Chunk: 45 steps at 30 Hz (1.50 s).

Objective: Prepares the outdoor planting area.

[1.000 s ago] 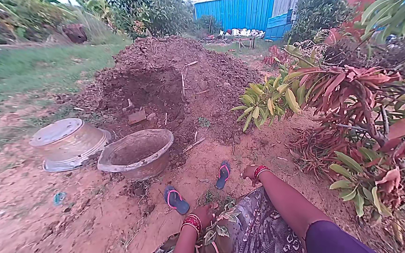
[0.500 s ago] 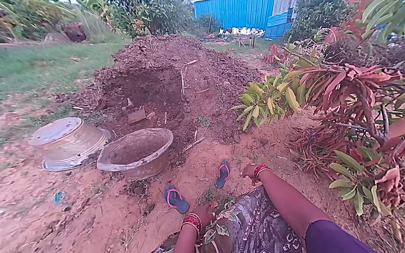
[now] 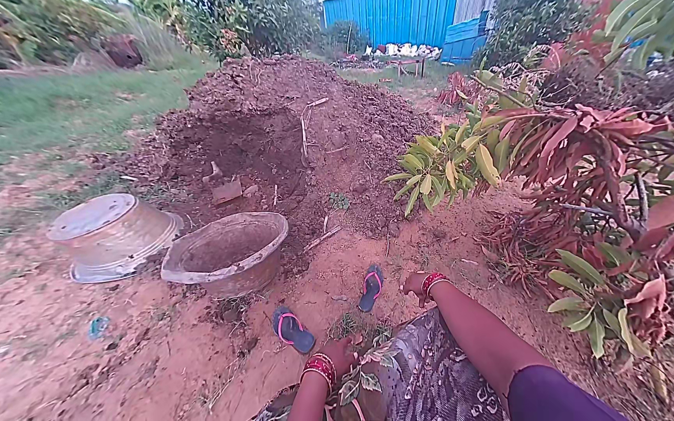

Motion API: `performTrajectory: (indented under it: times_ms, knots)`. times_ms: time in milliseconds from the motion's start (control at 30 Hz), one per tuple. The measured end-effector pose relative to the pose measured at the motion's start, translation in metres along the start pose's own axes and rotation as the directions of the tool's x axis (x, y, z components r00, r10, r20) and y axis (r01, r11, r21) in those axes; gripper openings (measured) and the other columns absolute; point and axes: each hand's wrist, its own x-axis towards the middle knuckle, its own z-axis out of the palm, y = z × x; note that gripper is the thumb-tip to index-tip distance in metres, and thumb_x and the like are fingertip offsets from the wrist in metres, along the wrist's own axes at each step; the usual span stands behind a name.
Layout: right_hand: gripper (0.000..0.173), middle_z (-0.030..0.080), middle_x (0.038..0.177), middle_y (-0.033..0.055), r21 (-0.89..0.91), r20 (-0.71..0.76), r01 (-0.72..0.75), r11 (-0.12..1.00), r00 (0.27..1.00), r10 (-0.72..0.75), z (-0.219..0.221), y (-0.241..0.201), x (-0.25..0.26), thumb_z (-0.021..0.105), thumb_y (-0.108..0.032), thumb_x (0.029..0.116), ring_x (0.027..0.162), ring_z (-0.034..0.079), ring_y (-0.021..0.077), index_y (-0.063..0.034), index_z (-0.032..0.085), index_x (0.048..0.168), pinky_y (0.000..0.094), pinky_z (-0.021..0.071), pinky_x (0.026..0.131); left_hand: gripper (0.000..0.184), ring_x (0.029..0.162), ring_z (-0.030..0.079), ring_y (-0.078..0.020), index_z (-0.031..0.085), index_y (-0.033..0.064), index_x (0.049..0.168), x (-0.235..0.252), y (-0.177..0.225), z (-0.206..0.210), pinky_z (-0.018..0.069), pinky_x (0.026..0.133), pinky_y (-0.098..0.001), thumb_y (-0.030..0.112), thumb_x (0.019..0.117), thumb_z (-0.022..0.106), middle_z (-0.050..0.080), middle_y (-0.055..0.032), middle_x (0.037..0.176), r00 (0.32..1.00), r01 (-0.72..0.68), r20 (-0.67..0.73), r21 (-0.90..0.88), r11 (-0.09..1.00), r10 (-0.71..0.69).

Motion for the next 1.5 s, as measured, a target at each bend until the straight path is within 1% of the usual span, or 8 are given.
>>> performTrajectory:
  times_ms: [267,567,700,867,1000,1333,1433,1500]
  knots:
    - [0.048,0.056,0.093,0.0112,0.001,0.002,0.002,1.000,1.000,-0.002,-0.001,0.000,-0.001,0.046,-0.044,0.1099,0.074,0.056,0.0198,-0.0045,0.058,0.133,0.0401,0.0514,0.073,0.061,0.149,0.043,-0.0404,0.038,0.0101,0.161,0.000,0.000,0.000,0.0299,0.124,-0.0591,0.040,0.1098,0.051,0.047,-0.0248,0.158,1.000,0.002,-0.002,0.007,1.000,-0.002]
    - [0.044,0.052,0.084,0.0062,-0.001,0.000,0.004,1.000,1.000,-0.004,-0.001,0.000,-0.004,0.046,-0.043,0.1097,0.067,0.053,0.0161,-0.0062,0.058,0.131,0.0366,0.0502,0.069,0.061,0.149,0.042,-0.0406,0.037,0.0107,0.162,0.001,0.000,0.001,0.0299,0.124,-0.0586,0.039,0.1098,0.051,0.045,-0.0249,0.159,1.000,0.007,0.003,0.009,1.000,-0.007]
    - [0.045,0.055,0.090,0.0088,-0.011,0.011,0.003,1.000,1.000,-0.003,-0.001,-0.001,-0.006,0.046,-0.042,0.1102,0.072,0.055,0.0182,-0.0056,0.057,0.133,0.0383,0.0506,0.072,0.060,0.149,0.043,-0.0406,0.038,0.0110,0.161,0.001,0.000,0.001,0.0307,0.123,-0.0587,0.039,0.1097,0.051,0.046,-0.0249,0.158,1.000,0.010,-0.002,0.008,1.000,-0.010]
    - [0.045,0.053,0.087,0.0078,-0.010,0.009,-0.001,1.000,1.000,0.001,0.000,-0.002,-0.006,0.045,-0.043,0.1101,0.071,0.053,0.0176,-0.0056,0.057,0.133,0.0374,0.0500,0.071,0.061,0.150,0.041,-0.0401,0.036,0.0114,0.162,0.001,-0.001,0.001,0.0290,0.124,-0.0584,0.039,0.1099,0.050,0.044,-0.0244,0.160,1.000,0.008,0.004,0.007,1.000,-0.008]
    - [0.046,0.055,0.092,0.0100,-0.018,0.013,-0.003,1.000,1.000,0.003,0.000,-0.003,-0.009,0.045,-0.042,0.1104,0.075,0.055,0.0189,-0.0056,0.056,0.136,0.0386,0.0501,0.073,0.060,0.148,0.043,-0.0405,0.038,0.0112,0.161,0.000,0.000,0.000,0.0305,0.124,-0.0579,0.039,0.1097,0.051,0.045,-0.0253,0.158,1.000,0.013,-0.002,0.001,1.000,-0.013]
    - [0.044,0.054,0.085,0.0072,-0.018,0.000,-0.001,1.000,1.000,0.001,-0.001,0.000,-0.002,0.046,-0.044,0.1095,0.068,0.054,0.0170,-0.0066,0.059,0.130,0.0367,0.0501,0.068,0.061,0.148,0.043,-0.0401,0.037,0.0111,0.162,0.001,0.000,0.001,0.0309,0.124,-0.0575,0.040,0.1097,0.050,0.046,-0.0243,0.158,1.000,0.010,0.000,0.025,1.000,-0.010]
    - [0.045,0.053,0.088,0.0085,-0.022,0.009,0.001,1.000,1.000,0.000,-0.001,0.000,-0.002,0.046,-0.044,0.1098,0.071,0.054,0.0182,-0.0055,0.059,0.130,0.0380,0.0502,0.070,0.061,0.149,0.042,-0.0393,0.037,0.0111,0.162,0.000,0.001,0.000,0.0302,0.124,-0.0572,0.039,0.1099,0.050,0.046,-0.0239,0.159,1.000,0.008,0.005,0.025,1.000,-0.008]
    - [0.045,0.057,0.092,0.0106,-0.029,0.006,0.008,1.000,1.000,-0.008,-0.001,0.000,-0.002,0.045,-0.043,0.1100,0.073,0.056,0.0190,-0.0042,0.059,0.130,0.0391,0.0509,0.072,0.061,0.149,0.043,-0.0398,0.037,0.0105,0.162,0.000,0.001,-0.001,0.0309,0.124,-0.0574,0.039,0.1096,0.051,0.046,-0.0240,0.158,1.000,0.008,0.001,0.024,1.000,-0.008]
